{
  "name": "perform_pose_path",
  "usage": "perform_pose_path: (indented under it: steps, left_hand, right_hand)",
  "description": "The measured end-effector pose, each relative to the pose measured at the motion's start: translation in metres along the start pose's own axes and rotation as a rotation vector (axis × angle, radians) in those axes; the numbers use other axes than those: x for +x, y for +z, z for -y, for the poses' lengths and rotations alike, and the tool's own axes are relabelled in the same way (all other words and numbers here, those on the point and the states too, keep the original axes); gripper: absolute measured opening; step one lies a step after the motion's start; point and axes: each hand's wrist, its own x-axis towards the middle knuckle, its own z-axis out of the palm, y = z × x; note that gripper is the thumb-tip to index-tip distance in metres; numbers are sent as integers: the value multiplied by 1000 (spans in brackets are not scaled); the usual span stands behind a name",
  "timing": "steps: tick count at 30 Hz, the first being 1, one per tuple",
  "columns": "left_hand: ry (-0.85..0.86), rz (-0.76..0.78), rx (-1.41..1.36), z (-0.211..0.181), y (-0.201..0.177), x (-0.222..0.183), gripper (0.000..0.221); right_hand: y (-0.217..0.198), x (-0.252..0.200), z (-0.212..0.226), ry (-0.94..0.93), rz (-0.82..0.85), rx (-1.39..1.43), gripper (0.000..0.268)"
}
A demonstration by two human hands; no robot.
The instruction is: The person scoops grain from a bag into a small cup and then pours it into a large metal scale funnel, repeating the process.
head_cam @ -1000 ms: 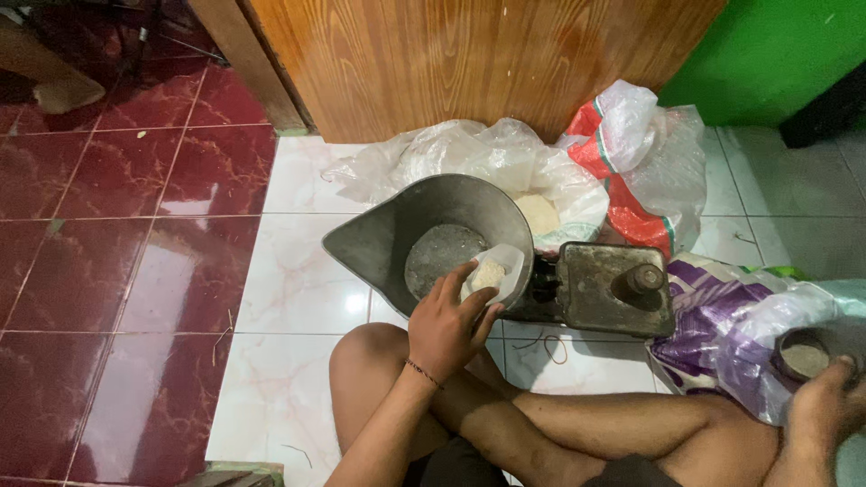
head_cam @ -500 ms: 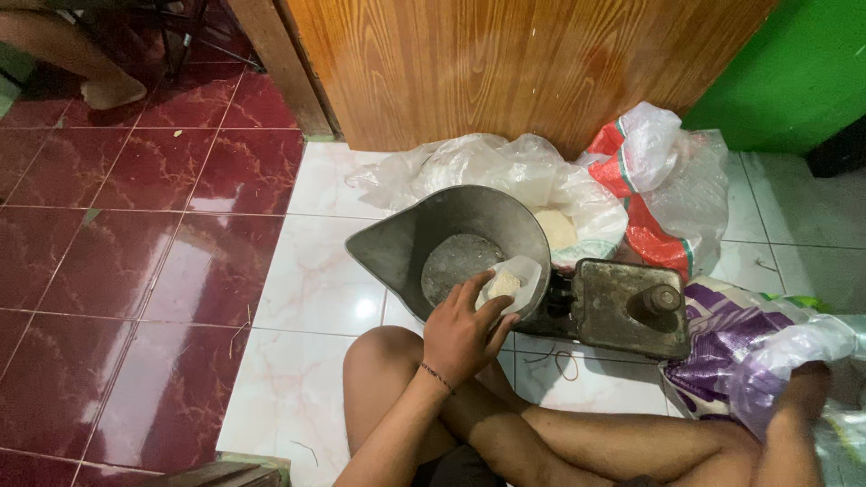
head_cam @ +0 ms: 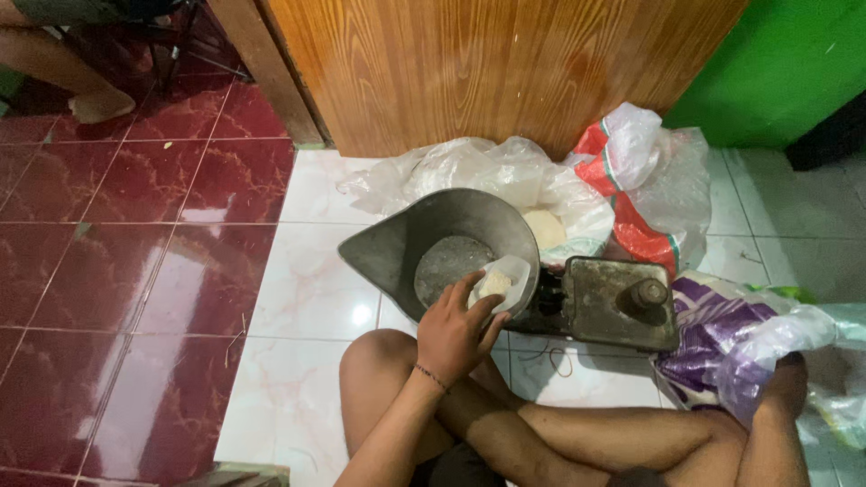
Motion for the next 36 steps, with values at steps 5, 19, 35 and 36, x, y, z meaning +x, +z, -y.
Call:
perform_pose_path:
  steps: [5, 19, 35, 36]
  left_hand:
    - [0, -12, -2, -3, -4, 0, 18]
    - [-13, 52, 9, -3, -5, 1, 20]
    - [-27, 62, 26, -3, -1, 0, 21]
    - [-24, 54, 43, -3, -2, 0, 20]
  right_hand:
    - [7, -2, -10, 5, 7, 12, 29]
    - [18, 0, -22, 58, 34, 2, 30]
    - [37, 4, -40, 111, 61, 9, 30]
    - [39, 4, -40, 117, 64, 9, 31]
